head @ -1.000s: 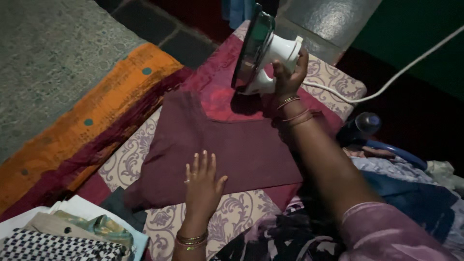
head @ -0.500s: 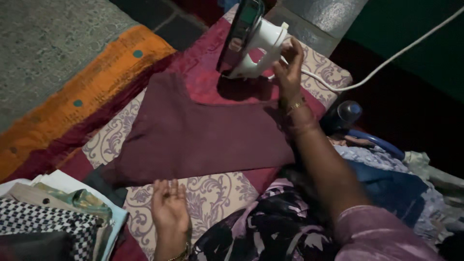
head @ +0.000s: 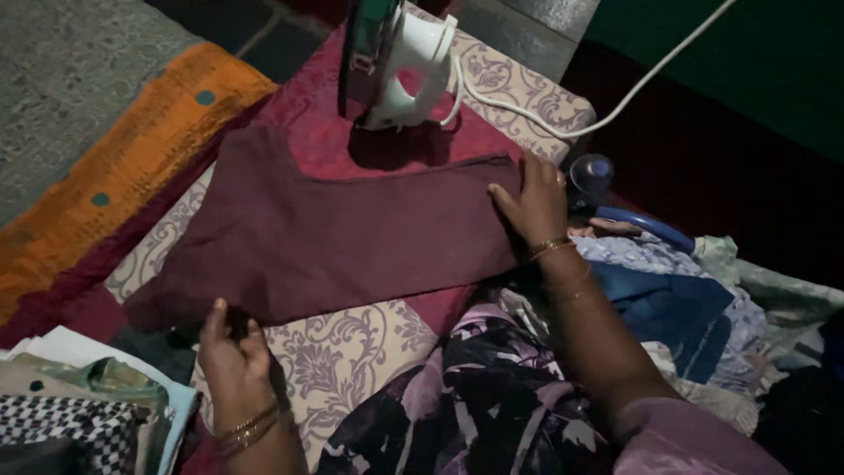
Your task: The person irons a maroon shirt laid out on a patterned surface. They smooth the fabric, button the collar, and iron the front, sleeves, and back before folding the shirt.
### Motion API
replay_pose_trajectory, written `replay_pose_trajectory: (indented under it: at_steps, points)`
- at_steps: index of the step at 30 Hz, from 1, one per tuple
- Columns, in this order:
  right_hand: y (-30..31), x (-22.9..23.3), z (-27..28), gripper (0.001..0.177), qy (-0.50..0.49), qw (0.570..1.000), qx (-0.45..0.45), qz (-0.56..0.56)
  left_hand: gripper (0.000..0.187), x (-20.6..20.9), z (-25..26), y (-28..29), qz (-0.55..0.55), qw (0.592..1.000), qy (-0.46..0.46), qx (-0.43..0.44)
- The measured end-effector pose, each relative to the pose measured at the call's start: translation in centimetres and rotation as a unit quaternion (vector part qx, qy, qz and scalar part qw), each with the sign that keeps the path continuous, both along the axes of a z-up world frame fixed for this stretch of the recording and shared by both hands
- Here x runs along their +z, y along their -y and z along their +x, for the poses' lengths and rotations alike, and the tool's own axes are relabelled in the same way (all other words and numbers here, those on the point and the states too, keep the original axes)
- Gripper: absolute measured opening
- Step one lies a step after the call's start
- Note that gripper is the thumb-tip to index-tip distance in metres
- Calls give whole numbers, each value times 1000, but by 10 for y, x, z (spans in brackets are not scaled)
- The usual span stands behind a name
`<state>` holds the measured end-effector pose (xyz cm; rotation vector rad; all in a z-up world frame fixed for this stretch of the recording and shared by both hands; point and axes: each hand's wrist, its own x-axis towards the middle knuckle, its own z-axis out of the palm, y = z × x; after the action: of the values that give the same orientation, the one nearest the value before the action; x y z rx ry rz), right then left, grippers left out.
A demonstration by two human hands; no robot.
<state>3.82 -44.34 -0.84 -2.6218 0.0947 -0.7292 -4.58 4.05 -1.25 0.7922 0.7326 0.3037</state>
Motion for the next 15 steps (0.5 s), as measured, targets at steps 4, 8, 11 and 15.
replay_pose_trajectory:
  at_steps: [4, 8, 11, 15]
  points:
    - [6, 13, 25, 60, -202, 975, -29, 84, 51, 7, 19, 13, 161, 987, -22, 15]
    - [13, 10, 33, 59, -135, 989, 41, 47, 65, 12, 31, 4, 35, 999, -21, 27]
    - [19, -5, 33, 47, -163, 981, 52, 95, 72, 18, 32, -6, -63, 997, 46, 0]
    - [15, -29, 38, 39, -157, 929, 168, 291, 73, 43, 20, -19, 40, 994, 102, -5]
